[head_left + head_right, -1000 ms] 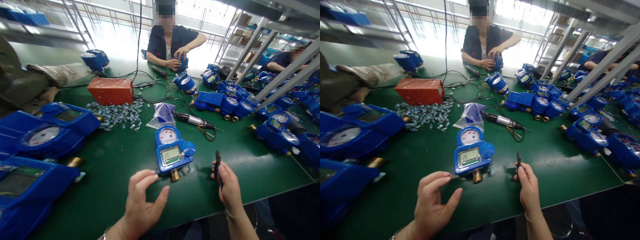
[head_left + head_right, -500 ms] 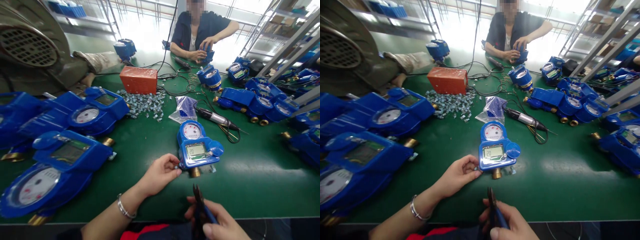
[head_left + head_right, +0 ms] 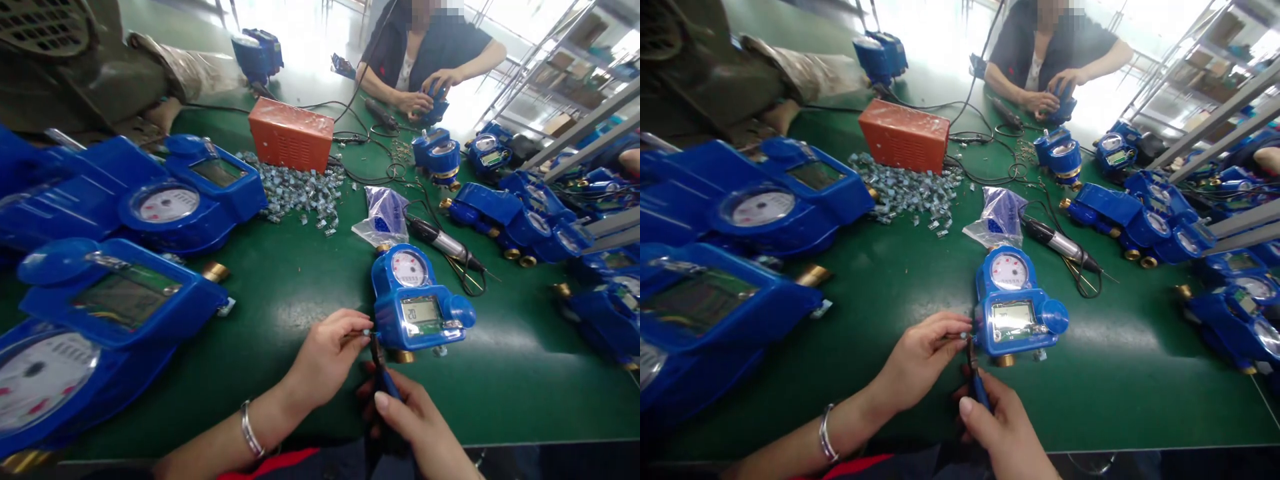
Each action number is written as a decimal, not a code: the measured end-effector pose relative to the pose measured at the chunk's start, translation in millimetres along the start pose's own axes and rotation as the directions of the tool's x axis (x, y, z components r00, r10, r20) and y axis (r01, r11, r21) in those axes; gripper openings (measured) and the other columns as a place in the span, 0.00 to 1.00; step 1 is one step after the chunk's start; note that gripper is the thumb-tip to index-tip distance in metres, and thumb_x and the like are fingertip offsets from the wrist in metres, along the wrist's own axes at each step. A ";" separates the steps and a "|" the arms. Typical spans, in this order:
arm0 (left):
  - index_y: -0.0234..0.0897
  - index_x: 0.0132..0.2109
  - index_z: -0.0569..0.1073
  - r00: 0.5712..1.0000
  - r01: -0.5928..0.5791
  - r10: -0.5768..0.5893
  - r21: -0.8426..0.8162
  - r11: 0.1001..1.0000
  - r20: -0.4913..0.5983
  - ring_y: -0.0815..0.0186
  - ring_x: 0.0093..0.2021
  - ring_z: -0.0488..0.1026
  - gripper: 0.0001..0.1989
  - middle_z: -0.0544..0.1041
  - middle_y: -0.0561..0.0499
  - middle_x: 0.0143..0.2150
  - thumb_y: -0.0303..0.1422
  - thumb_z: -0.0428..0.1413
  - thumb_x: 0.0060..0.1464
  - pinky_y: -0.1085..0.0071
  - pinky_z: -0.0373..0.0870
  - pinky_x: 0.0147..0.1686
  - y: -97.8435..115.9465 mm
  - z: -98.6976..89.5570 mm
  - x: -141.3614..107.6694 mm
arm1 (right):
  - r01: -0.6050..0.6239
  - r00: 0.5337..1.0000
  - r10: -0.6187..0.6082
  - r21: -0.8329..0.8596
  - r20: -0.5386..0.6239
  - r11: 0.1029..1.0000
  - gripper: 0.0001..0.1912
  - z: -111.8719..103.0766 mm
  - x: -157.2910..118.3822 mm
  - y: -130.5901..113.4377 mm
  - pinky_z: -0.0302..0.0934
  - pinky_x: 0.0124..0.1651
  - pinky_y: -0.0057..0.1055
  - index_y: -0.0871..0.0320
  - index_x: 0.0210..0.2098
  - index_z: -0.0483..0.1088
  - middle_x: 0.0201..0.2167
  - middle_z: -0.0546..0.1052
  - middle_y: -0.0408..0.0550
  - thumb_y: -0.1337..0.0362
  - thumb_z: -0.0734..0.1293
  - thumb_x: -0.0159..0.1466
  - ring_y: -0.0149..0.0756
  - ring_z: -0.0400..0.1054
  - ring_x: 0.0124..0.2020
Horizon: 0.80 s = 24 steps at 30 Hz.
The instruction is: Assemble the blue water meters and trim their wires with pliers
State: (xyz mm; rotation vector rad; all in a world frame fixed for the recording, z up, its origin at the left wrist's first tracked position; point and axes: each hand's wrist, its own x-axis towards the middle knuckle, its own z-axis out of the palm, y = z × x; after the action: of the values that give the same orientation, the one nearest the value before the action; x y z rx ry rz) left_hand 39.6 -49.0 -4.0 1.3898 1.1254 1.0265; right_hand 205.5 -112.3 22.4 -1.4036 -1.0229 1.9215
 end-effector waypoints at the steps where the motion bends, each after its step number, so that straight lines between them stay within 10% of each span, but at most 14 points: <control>1: 0.42 0.40 0.78 1.000 -0.009 0.009 0.009 1.000 -0.013 0.65 0.45 0.74 0.09 0.76 0.51 0.44 0.26 0.55 0.55 0.69 0.72 0.46 -0.8 0.1 -0.9 | 0.003 1.000 -0.003 0.002 -0.021 1.000 0.24 2.2 1.3 1.4 0.61 0.31 0.25 0.59 0.47 0.70 0.32 0.69 0.45 0.48 0.67 0.59 0.31 0.63 0.31; 24: 0.38 0.41 0.76 0.997 -0.060 0.056 0.099 0.993 0.049 0.71 0.45 0.73 0.10 0.76 0.53 0.45 0.21 0.54 0.56 0.77 0.70 0.48 -0.2 -4.2 -2.6 | -0.081 0.993 0.053 -0.283 -0.104 0.956 0.20 10.0 8.7 -1.5 0.54 0.36 0.32 0.59 0.43 0.64 0.31 0.65 0.44 0.50 0.60 0.59 0.34 0.59 0.31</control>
State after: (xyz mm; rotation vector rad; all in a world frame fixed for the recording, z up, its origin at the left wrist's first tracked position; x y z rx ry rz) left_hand 34.9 -50.7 -3.8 1.5265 1.1218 0.9855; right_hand 193.3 -107.2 20.6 -1.6930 -1.2616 1.7849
